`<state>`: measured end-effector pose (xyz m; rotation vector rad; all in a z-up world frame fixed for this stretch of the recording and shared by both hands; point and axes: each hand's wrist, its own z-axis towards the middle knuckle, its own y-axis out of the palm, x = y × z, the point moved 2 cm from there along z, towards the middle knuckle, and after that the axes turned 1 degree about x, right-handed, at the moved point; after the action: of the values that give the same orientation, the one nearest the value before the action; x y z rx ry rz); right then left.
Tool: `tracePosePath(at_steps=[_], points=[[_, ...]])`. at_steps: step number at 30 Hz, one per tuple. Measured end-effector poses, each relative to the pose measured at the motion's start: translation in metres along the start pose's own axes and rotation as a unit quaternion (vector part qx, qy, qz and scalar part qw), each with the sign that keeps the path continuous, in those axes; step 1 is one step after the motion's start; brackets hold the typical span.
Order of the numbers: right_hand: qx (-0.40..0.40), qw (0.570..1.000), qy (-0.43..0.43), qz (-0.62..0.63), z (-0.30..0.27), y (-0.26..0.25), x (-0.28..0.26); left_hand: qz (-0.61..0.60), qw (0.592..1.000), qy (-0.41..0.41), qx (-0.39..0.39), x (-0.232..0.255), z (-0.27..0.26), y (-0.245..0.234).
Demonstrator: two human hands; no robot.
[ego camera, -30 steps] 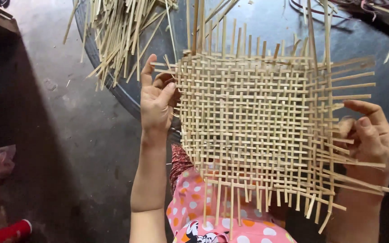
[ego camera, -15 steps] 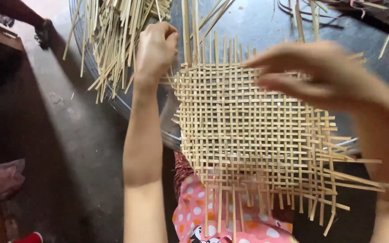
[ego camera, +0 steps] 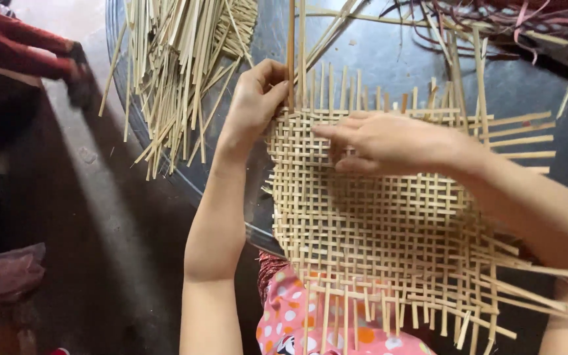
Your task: Weaving thin bamboo strips into a square lattice pattern to create the base of a basket.
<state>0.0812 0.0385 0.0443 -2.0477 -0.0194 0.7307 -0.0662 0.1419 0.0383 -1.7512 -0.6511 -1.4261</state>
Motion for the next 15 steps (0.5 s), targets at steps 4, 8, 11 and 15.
tracePosePath(at_steps=[4,8,11,15], points=[[0.040,0.988,-0.029,-0.148,-0.004,0.004,-0.008,-0.011,1.000,-0.014,-0.002,-0.002,-0.006,-0.016],[0.019,0.986,-0.071,-0.152,-0.007,0.014,0.012,-0.003,1.000,0.016,-0.017,-0.002,-0.007,-0.019],[0.012,0.990,-0.087,-0.115,-0.013,0.010,0.011,0.041,0.999,-0.014,0.016,-0.013,-0.005,-0.014],[0.004,0.991,-0.103,-0.085,-0.022,0.009,0.008,0.170,0.983,0.011,0.064,-0.042,0.012,-0.012]])
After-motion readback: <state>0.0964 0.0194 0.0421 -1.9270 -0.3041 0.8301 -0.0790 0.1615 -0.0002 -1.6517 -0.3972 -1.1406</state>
